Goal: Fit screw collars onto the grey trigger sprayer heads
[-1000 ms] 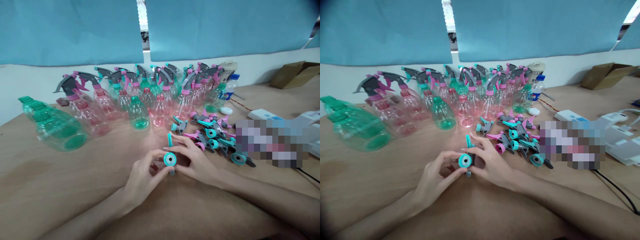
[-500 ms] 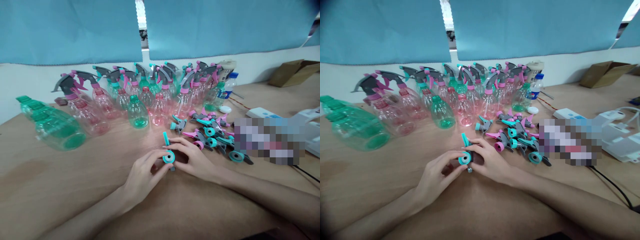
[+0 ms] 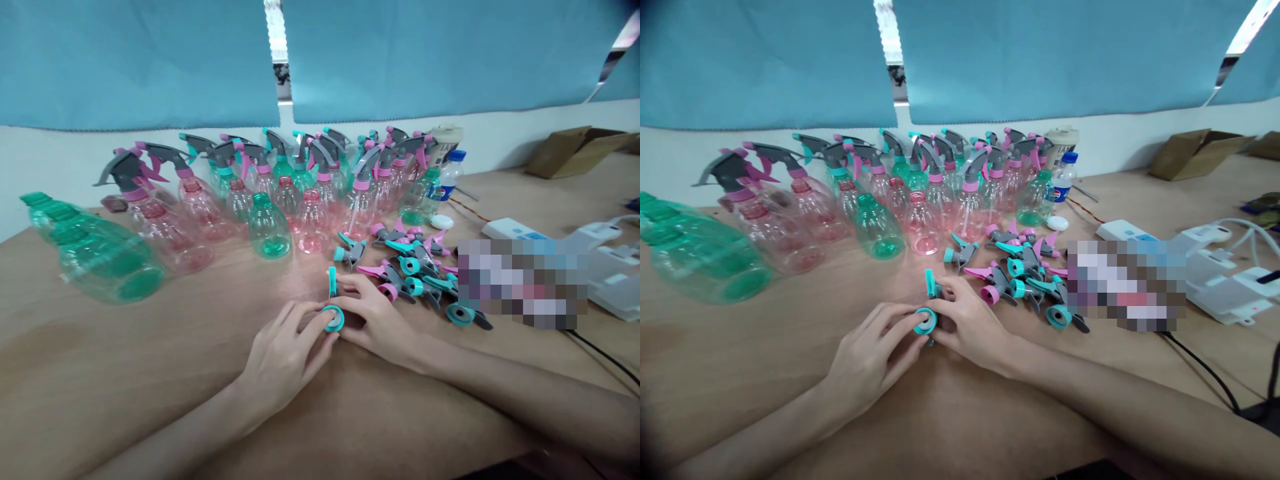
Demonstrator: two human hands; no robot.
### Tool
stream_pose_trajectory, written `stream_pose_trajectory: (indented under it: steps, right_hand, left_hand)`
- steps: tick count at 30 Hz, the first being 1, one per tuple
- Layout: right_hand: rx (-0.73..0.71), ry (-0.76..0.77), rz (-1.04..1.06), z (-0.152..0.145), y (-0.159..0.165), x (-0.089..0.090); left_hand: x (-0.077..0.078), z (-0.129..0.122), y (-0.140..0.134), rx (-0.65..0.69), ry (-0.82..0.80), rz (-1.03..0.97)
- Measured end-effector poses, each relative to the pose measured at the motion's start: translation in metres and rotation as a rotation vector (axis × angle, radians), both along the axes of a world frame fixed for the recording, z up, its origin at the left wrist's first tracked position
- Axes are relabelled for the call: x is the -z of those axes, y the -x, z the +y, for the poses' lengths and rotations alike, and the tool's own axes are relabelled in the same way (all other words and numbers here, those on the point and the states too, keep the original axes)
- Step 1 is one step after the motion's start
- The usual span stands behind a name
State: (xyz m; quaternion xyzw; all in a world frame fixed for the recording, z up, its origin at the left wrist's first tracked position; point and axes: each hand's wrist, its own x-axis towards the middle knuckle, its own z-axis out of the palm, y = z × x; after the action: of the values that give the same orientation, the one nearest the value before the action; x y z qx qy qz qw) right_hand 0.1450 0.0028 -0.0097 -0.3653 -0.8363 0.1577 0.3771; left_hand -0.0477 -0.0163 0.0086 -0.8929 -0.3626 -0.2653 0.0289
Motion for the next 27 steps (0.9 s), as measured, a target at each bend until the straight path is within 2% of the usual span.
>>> stream_pose_trajectory:
  steps: [3, 7, 10, 16, 20, 23, 27]
  right_hand:
    - [-0.009, -0.002, -0.021, 0.0007, 0.0008, 0.0005]
    - [-0.006, 0.016, -0.034, 0.0009, 0.0015, 0.0010]
    - [0.017, 0.042, -0.037, 0.0008, 0.0012, 0.0010]
    - [0.045, 0.062, 0.003, 0.0007, -0.0001, -0.0011]
    - [0.081, 0.062, 0.025, 0.0005, -0.0004, -0.0011]
    - [0.085, 0.024, 0.034, 0.0014, -0.0009, 0.0012]
    - [0.081, 0.001, 0.033, 0.0031, -0.0024, 0.0043]
  left_hand:
    - [-0.0012, 0.0028, -0.0013, 0.008, 0.003, -0.012]
    - [-0.0011, 0.0069, -0.0005, 0.040, 0.173, -0.138]
    - [0.0001, 0.0078, 0.0011, 0.027, 0.252, -0.154]
    - [0.0024, 0.0051, 0.0027, -0.045, 0.089, -0.103]
    - [0.0035, 0.0046, 0.0030, -0.042, 0.016, -0.082]
    - [0.0049, 0.0043, 0.0025, -0.008, 0.039, -0.102]
    - [0.0049, 0.0040, 0.0011, 0.035, 0.153, -0.164]
